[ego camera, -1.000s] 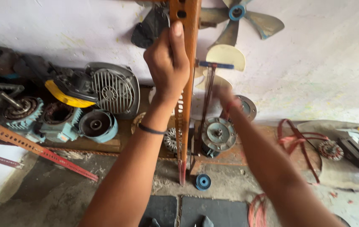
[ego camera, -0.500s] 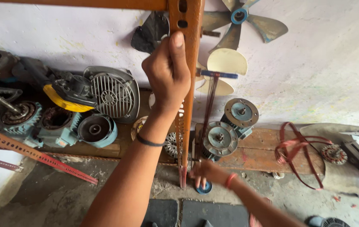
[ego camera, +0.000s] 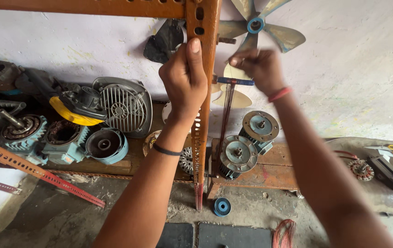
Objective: The person winds a long copper wire around a vertical metal rack using both hands. They repeatedly loop the wire around the rack's frame and a small blue pulley, then pull and reposition the wire to continue winding. The process is continuous and repetitive throughout the clip.
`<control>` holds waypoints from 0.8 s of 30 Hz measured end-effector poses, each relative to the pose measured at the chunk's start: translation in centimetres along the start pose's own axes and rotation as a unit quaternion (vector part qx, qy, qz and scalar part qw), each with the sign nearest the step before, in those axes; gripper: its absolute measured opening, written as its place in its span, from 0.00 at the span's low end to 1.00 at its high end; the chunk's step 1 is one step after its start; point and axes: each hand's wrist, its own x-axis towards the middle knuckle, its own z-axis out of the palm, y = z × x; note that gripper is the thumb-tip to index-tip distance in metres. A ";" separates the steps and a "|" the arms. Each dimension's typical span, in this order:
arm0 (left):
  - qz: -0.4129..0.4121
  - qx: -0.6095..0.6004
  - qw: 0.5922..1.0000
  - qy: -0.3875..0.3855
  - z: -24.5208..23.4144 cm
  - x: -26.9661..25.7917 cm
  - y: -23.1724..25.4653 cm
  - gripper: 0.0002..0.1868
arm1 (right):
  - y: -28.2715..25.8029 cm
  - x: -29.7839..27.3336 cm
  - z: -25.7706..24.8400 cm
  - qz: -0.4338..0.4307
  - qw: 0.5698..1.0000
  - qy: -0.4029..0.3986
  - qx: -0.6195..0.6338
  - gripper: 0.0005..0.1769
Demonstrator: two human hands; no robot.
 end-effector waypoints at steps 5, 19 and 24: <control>0.000 -0.008 1.000 -0.009 -0.2 0.1 0.2 0.20 | 22.6 -12.7 7.0 0.349 0.932 0.027 -0.095 0.10; -0.007 -0.022 1.000 -0.007 -0.1 -0.1 0.0 0.19 | 6.2 -27.1 9.3 0.430 0.834 -0.331 0.096 0.12; -0.014 -0.023 1.000 -0.008 -0.1 -0.1 -0.1 0.19 | -11.0 -14.8 3.3 0.046 0.920 -0.328 -0.207 0.06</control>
